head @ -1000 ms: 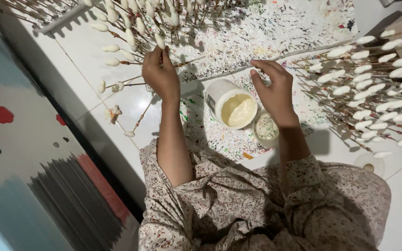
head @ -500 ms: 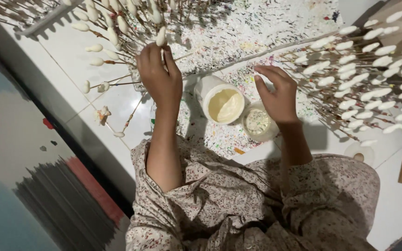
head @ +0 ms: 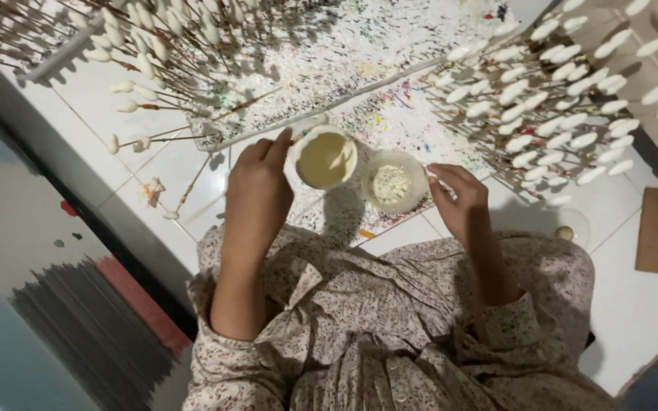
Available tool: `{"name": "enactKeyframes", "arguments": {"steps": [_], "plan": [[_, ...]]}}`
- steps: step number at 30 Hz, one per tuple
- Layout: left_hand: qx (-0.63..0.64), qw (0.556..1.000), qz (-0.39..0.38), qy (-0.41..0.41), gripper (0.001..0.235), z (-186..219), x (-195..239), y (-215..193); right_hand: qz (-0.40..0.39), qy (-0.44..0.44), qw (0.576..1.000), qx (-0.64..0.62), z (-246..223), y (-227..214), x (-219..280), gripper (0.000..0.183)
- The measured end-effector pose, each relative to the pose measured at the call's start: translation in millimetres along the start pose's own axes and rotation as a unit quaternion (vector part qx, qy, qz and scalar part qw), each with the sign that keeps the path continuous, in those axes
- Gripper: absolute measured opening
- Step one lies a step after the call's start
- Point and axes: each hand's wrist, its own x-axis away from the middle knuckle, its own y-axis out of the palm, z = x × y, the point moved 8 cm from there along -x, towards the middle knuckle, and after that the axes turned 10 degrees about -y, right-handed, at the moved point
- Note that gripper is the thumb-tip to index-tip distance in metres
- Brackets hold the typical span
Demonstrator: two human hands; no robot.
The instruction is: Coating the tips of artificial bait sticks by dipping them into a liquid adhesive and then into a texturing powder.
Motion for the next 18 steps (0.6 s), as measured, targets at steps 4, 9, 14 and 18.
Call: {"name": "enactKeyframes", "arguments": {"steps": [4, 9, 14, 18], "plan": [[-0.084, 0.995, -0.034, -0.039, 0.036, 19.1, 10.1, -18.5, 0.0, 0.0, 1.0, -0.02, 9.3, -4.7, 15.3, 0.018], [-0.171, 0.974, -0.148, -0.013, 0.064, 37.9, 18.9, -10.1, 0.025, -0.001, 0.998, -0.058, 11.6, -3.2, 13.8, 0.019], [-0.265, 0.958, -0.104, 0.016, 0.038, 22.2, 20.7, 24.8, 0.034, 0.0, 0.997, -0.07, 35.7, 18.3, 26.0, 0.019], [-0.307, 0.945, -0.1, 0.056, 0.016, 33.8, 8.6, 56.2, 0.033, -0.008, 0.996, -0.087, 31.2, 20.3, 23.8, 0.02]]}}
